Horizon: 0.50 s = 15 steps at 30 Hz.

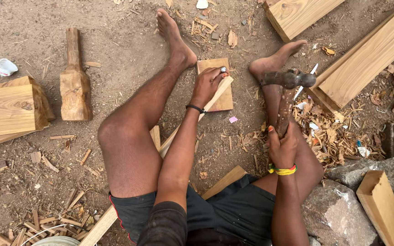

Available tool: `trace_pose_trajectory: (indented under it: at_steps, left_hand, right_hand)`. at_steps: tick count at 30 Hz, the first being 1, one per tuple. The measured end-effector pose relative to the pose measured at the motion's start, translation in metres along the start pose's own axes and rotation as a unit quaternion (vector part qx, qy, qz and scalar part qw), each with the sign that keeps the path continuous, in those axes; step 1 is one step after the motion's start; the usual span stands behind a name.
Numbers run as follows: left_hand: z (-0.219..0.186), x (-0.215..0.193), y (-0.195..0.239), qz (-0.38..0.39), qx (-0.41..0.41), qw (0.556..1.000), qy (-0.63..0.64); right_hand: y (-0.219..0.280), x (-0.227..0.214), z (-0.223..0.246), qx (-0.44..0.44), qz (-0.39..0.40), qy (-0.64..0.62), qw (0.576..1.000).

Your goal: The person sits on the ground and uses a hammer to drive nails into a small wooden plank. They repeatedly strike the nail with the hammer, occasionally adjusting the plank's position. The task involves manual hammering and handling of wood pieces.

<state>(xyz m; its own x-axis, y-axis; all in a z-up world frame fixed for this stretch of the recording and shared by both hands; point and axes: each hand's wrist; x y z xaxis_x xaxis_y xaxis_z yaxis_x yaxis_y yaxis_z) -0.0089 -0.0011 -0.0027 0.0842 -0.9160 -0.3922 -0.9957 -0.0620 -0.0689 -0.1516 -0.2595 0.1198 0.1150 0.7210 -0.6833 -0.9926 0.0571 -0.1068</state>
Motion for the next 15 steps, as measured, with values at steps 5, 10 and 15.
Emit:
trace_pose_trajectory:
  at_steps: [5, 10, 15]
  left_hand:
    - [-0.007, -0.002, 0.0, 0.008, 0.054, 0.998, -0.037]
    - [-0.005, -0.001, -0.002, -0.003, 0.067, 0.998, -0.018]
    - [-0.011, -0.005, -0.002, 0.013, 0.059, 0.998, -0.017]
  right_hand:
    - [-0.011, -0.012, 0.014, -0.042, -0.027, 0.008, 0.999]
    - [-0.015, -0.026, 0.048, -0.087, -0.067, -0.092, 0.99]
    - [-0.037, -0.049, 0.086, -0.196, -0.178, -0.197, 0.944]
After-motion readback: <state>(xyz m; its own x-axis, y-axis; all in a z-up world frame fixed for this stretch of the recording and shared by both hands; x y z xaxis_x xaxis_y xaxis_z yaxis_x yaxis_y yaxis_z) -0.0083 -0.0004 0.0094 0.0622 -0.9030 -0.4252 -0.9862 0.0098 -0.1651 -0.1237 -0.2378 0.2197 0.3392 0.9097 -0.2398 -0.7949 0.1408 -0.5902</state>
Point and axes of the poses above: each hand's wrist, its own y-axis away from the middle knuckle, its own x-axis out of the palm, z = x × y, and after that the axes turned 4 degrees about -x, right-handed
